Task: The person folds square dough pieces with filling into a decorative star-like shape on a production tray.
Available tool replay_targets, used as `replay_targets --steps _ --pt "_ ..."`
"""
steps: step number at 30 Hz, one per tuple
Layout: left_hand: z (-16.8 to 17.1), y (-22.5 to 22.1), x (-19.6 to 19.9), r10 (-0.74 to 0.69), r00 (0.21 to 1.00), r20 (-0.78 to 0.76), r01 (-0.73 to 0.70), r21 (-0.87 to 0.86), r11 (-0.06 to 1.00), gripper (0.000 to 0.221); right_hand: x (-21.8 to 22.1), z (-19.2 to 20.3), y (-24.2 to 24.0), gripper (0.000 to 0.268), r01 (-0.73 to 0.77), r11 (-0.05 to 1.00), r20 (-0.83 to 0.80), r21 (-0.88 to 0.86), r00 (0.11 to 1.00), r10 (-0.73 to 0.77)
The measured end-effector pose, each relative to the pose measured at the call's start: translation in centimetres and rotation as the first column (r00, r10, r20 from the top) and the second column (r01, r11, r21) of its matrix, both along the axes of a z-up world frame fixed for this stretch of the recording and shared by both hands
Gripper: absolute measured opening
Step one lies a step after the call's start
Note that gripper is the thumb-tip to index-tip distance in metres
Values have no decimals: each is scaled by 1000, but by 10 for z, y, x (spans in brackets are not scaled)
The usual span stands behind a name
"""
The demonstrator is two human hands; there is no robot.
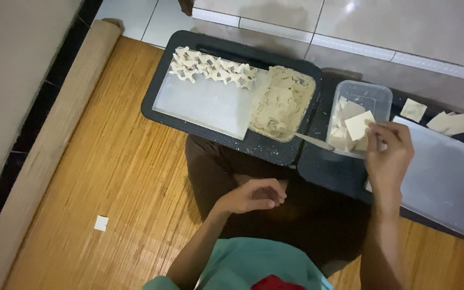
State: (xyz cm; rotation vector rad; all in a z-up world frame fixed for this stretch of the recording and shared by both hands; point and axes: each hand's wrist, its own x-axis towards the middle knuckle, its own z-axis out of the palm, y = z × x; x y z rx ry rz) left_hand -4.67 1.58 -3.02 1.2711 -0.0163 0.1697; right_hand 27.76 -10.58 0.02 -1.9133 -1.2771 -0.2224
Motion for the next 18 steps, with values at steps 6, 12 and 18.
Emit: replay_targets --steps 6,12,18 --pt "18 -4 5 110 992 56 -104 -93 990 14 -9 22 -12 19 77 936 -274 345 961 22" --pt "24 -16 20 220 972 81 -203 -178 963 44 -84 46 -26 5 -104 957 90 270 993 82" --pt "-4 -41 46 485 874 -30 -403 -603 689 64 -163 -6 4 27 -553 832 271 46 808 523"
